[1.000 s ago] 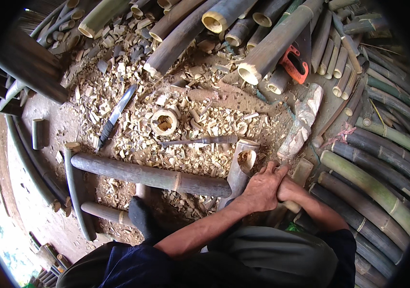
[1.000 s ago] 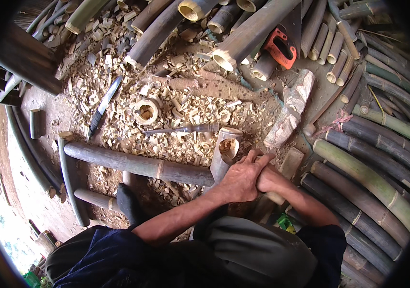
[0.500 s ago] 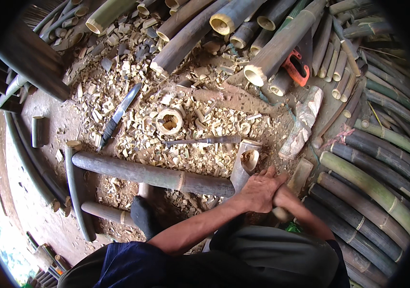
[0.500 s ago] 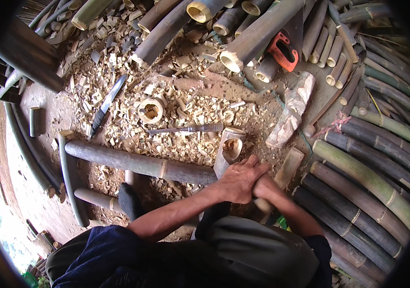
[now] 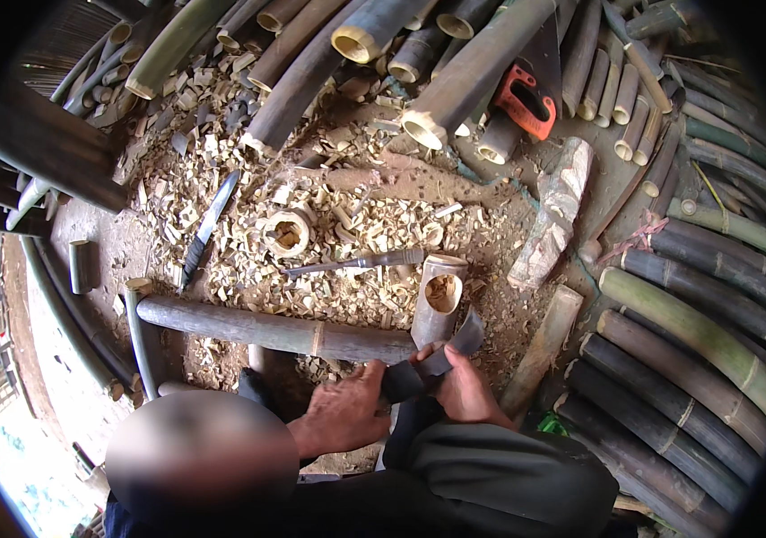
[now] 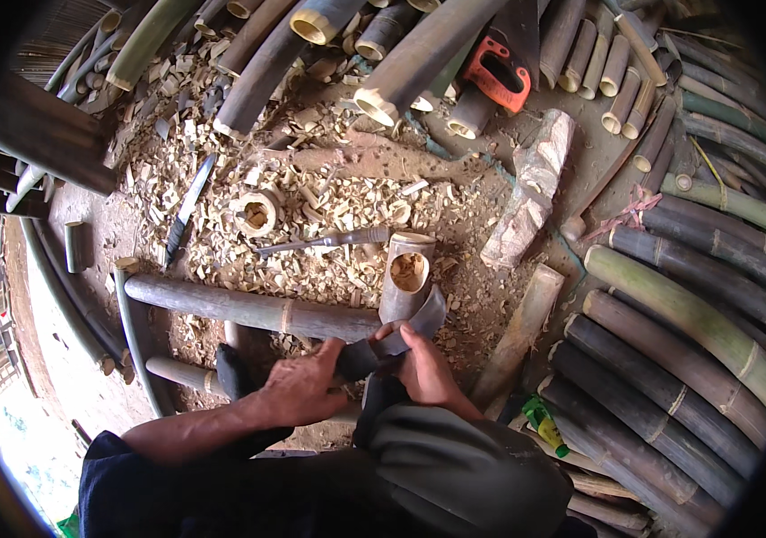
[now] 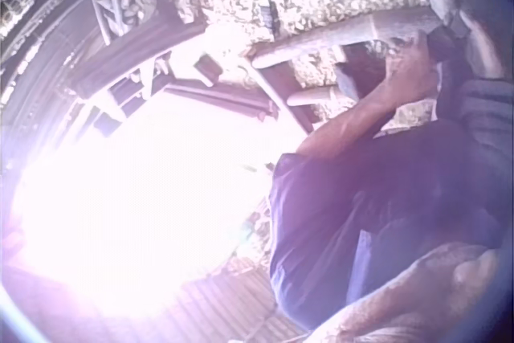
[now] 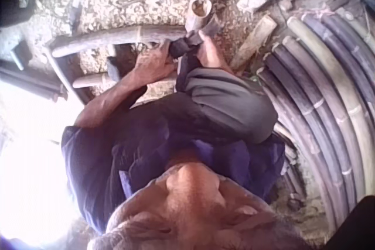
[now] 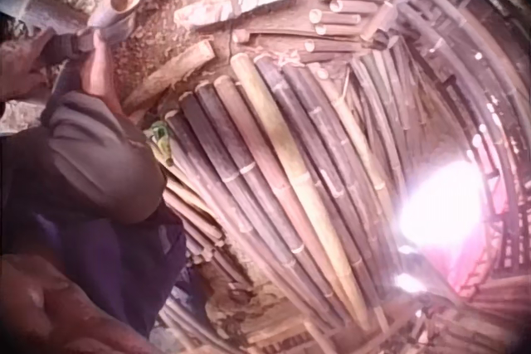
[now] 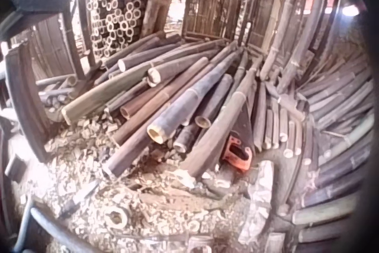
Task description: The person assembles pieces of bamboo to form a structure, using a knife to shave wood and a piece of red string to measure and tie components together.
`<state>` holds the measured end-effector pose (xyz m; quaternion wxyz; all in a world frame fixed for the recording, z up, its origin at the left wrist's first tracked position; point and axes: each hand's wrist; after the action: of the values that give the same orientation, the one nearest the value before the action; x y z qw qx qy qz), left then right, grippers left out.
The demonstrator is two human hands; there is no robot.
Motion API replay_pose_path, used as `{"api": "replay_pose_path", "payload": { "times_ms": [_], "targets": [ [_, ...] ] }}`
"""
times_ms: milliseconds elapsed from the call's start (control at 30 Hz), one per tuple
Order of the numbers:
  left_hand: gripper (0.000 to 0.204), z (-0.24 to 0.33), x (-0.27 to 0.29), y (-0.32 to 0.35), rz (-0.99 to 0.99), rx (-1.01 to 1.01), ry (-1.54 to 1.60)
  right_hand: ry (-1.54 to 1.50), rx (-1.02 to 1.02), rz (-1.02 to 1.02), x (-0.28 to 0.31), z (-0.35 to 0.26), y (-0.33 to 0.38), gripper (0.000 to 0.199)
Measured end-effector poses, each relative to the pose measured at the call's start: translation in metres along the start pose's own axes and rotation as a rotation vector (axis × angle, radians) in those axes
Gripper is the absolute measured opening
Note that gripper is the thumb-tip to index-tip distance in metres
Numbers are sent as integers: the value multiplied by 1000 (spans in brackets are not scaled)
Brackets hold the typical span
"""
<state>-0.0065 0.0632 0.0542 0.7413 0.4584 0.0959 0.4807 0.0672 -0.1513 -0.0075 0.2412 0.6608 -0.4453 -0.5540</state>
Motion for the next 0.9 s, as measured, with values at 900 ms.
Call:
{"api": "replay_pose_path", "payload": {
  "times_ms": [900],
  "targets": [
    [59,59,-44,-27,85,221,98,405,-192,105,34,-58,-47,35]
  ]
}}
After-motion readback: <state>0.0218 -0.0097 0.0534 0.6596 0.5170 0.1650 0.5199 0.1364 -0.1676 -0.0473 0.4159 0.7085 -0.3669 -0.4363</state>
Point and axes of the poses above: each hand's wrist, its own y-axis away from the middle knuckle, its own x-axis out of the back of the hand, z = x × y, and after that the axes turned 7 degrees about z, right-handed
